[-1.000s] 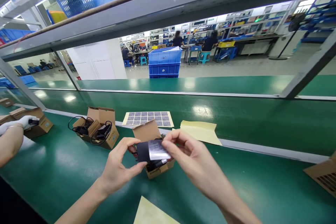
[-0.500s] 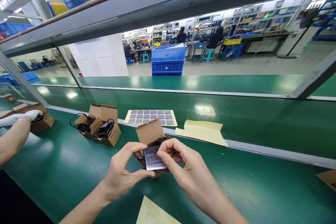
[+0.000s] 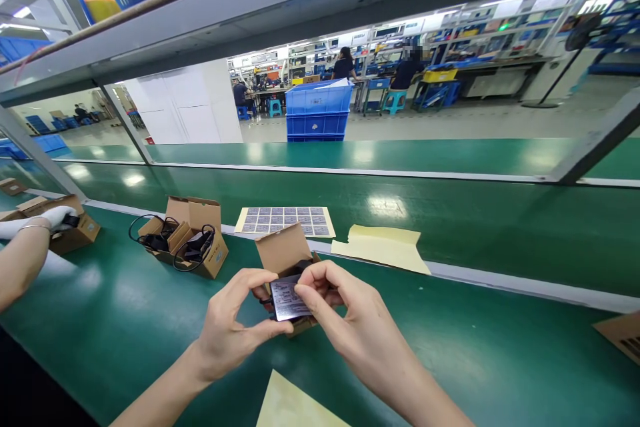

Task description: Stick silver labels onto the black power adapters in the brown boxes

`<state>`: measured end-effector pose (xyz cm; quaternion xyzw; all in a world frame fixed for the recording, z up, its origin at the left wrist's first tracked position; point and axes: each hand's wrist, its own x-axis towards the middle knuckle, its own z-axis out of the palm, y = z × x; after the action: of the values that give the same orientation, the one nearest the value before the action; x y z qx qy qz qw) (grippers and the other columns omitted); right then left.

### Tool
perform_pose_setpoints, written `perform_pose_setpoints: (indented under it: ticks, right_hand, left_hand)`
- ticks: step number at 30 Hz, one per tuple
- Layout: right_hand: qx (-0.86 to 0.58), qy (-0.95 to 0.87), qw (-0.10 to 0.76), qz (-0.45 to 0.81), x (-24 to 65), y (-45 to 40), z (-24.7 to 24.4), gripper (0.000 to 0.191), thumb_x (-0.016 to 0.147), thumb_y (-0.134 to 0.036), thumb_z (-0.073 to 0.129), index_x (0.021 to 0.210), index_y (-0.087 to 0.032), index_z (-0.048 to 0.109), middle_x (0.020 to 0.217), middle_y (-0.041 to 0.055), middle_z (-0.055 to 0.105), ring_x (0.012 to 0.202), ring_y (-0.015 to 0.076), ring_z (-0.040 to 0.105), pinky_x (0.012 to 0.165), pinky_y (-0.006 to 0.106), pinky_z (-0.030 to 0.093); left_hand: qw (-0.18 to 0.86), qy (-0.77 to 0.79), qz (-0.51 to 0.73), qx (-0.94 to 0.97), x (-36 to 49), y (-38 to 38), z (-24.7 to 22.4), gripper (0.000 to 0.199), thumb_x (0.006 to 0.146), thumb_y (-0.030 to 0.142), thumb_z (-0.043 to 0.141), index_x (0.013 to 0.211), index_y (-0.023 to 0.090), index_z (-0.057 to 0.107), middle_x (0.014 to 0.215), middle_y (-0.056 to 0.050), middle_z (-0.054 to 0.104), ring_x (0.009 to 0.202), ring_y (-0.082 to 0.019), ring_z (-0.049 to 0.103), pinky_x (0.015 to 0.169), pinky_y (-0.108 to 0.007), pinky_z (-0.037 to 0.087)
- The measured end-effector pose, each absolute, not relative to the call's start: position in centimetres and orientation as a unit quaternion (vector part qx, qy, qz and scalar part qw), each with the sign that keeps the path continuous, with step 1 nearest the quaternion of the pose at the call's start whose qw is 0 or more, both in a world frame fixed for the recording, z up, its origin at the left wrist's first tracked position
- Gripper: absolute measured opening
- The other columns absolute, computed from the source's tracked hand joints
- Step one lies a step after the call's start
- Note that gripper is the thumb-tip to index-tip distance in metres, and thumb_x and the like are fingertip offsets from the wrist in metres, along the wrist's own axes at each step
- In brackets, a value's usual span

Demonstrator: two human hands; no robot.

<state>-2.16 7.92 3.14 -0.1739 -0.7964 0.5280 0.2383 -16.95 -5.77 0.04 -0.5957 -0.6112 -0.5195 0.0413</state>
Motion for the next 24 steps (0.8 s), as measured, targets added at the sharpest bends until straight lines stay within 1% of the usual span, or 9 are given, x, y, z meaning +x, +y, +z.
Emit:
perform_pose_setpoints:
  ticks: [6,9,11,13,15,17,19,22,24]
  right_hand:
    - [-0.183,-0.844,0.289,0.413,-2.3,7.5,2.6,0.022,0.096,-0.042,0.053,0.082,-0.025,0.059,0.076,0.001,0.063,0.063,0.016,0.058,0.056,0.028,0.048]
    - [-0.212,-0.856,0.368,0.295,-2.5,7.5,2.0,0.016,0.09,-0.042,0.061,0.092,-0.026,0.062,0.087,0.0054,0.065,0.076,0.0217,0.062,0.064,0.033,0.051]
    - [-0.221,-0.863,0.376,0.255,-2.7,7.6,1.8,0.025,0.085,-0.043,0.067,0.103,-0.026,0.063,0.095,0.008,0.067,0.086,0.0262,0.062,0.072,0.039,0.051]
    - [-0.215,-0.881,0.321,0.274,-2.9,7.6,1.7,0.024,0.087,-0.045,0.064,0.104,-0.028,0.066,0.095,0.007,0.068,0.086,0.0268,0.06,0.072,0.04,0.051]
    - [-0.204,-0.886,0.267,0.319,-3.0,7.7,1.6,0.023,0.096,-0.046,0.053,0.097,-0.03,0.069,0.093,0.0047,0.071,0.084,0.0251,0.06,0.072,0.039,0.05]
    - [-0.198,-0.873,0.254,0.368,-3.1,7.8,1.4,0.035,0.103,-0.045,0.039,0.096,-0.03,0.07,0.093,0.0035,0.072,0.083,0.0235,0.06,0.073,0.038,0.049]
    - [-0.195,-0.856,0.266,0.398,-3.2,7.9,1.0,0.041,0.105,-0.043,0.032,0.097,-0.029,0.07,0.093,0.0041,0.073,0.084,0.0226,0.062,0.075,0.037,0.049]
    - [-0.195,-0.846,0.283,0.408,-3.1,7.7,0.4,0.038,0.105,-0.04,0.032,0.106,-0.028,0.067,0.099,0.0058,0.071,0.091,0.0228,0.064,0.08,0.037,0.051]
    - [-0.2,-0.85,0.278,0.4,-2.8,7.4,0.4,0.026,0.1,-0.039,0.045,0.115,-0.028,0.062,0.109,0.0064,0.069,0.101,0.0244,0.062,0.084,0.038,0.052]
  left_hand:
    - [0.051,-0.613,-0.512,-0.599,-16.7,-5.7,0.0,0.046,0.08,0.038,0.08,0.117,0.02,0.059,0.101,-0.007,0.069,0.08,-0.018,0.066,0.069,-0.028,0.061]
    - [0.07,-0.61,-0.51,-0.602,-16.5,-5.6,-0.2,0.044,0.082,0.035,0.078,0.119,0.02,0.058,0.104,-0.009,0.069,0.084,-0.019,0.066,0.069,-0.029,0.06]
    - [0.077,-0.609,-0.506,-0.606,-16.5,-5.6,-0.4,0.043,0.083,0.034,0.077,0.12,0.02,0.057,0.105,-0.009,0.068,0.085,-0.019,0.067,0.07,-0.028,0.06]
    - [0.088,-0.6,-0.5,-0.618,-16.5,-5.5,-0.7,0.045,0.083,0.031,0.077,0.121,0.02,0.056,0.106,-0.009,0.068,0.086,-0.019,0.067,0.072,-0.028,0.06]
    - [0.096,-0.589,-0.498,-0.629,-16.6,-5.3,-1.0,0.047,0.084,0.03,0.077,0.124,0.02,0.054,0.108,-0.01,0.068,0.089,-0.019,0.066,0.073,-0.028,0.06]
    - [0.094,-0.585,-0.5,-0.631,-16.5,-5.2,-1.3,0.048,0.084,0.03,0.076,0.125,0.02,0.054,0.109,-0.01,0.068,0.09,-0.019,0.066,0.074,-0.028,0.06]
    - [0.092,-0.586,-0.501,-0.63,-16.4,-5.0,-1.4,0.047,0.085,0.032,0.075,0.125,0.02,0.054,0.108,-0.01,0.068,0.091,-0.02,0.067,0.074,-0.029,0.06]
    - [0.103,-0.59,-0.495,-0.63,-16.4,-4.8,-1.7,0.045,0.087,0.034,0.073,0.125,0.02,0.053,0.108,-0.011,0.068,0.094,-0.022,0.068,0.074,-0.03,0.061]
    - [0.111,-0.595,-0.488,-0.628,-16.6,-4.7,-1.8,0.041,0.09,0.034,0.07,0.124,0.02,0.053,0.107,-0.011,0.068,0.094,-0.022,0.068,0.076,-0.031,0.061]
